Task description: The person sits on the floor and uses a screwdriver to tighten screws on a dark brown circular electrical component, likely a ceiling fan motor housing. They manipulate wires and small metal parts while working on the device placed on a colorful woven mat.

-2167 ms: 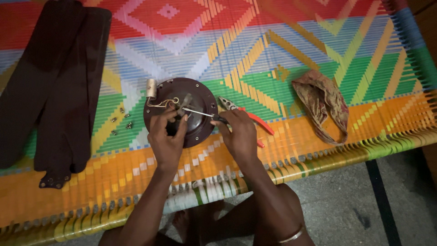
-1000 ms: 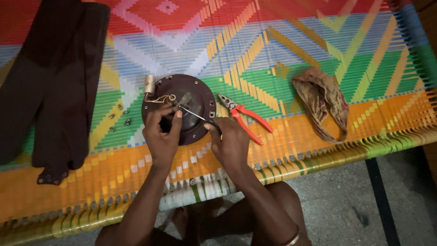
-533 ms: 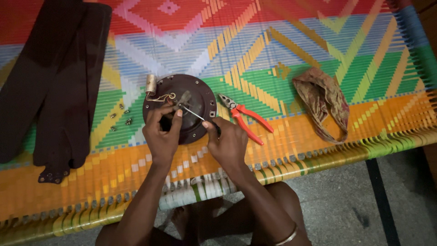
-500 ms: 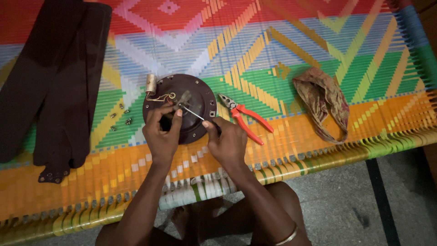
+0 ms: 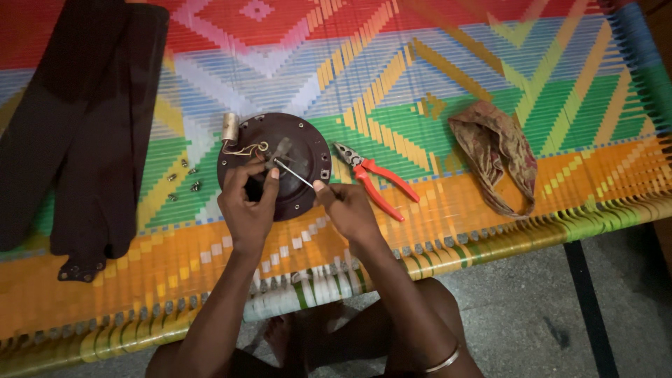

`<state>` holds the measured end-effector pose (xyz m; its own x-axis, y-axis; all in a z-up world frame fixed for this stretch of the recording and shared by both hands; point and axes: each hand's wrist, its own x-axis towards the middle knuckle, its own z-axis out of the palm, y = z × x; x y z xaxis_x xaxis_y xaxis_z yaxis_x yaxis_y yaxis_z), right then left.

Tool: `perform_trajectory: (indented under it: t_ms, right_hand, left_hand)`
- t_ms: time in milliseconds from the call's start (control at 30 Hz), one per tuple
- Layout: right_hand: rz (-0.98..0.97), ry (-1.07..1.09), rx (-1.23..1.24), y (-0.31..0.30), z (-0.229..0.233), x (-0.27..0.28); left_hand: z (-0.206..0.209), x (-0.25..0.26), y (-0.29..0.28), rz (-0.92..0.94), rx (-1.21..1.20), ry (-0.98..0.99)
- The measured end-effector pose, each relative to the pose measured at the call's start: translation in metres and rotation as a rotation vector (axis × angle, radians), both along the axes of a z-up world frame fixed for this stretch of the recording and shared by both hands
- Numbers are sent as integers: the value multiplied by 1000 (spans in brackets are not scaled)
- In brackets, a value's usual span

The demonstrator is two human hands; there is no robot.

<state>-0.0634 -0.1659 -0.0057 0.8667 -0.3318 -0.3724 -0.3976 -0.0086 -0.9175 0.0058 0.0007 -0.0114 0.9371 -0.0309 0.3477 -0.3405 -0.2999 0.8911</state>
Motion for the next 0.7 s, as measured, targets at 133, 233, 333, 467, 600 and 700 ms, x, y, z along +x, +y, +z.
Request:
perform_trajectory:
  t_ms: [133, 233, 333, 467, 600, 700]
  right_hand:
    - [121, -169, -206, -11, 17, 2]
    - [186, -133, -400, -21, 38, -5]
    - [201, -35, -526, -23, 52, -8]
    - [252, -261, -674, -22, 52, -10]
    - [286, -320, -687, -31, 42, -10]
    - [282, -388, -593, -37, 34, -11]
  left_hand:
    - [-1, -2, -1, -33, -32, -92]
    - [-1, -5, 1, -64, -59, -96]
    - [1, -6, 2, -39, -42, -76]
    - [4, -5, 0, -4, -71, -59]
    - [7, -8, 0, 37, -33, -145]
    - [6, -8, -1, 89, 10, -161]
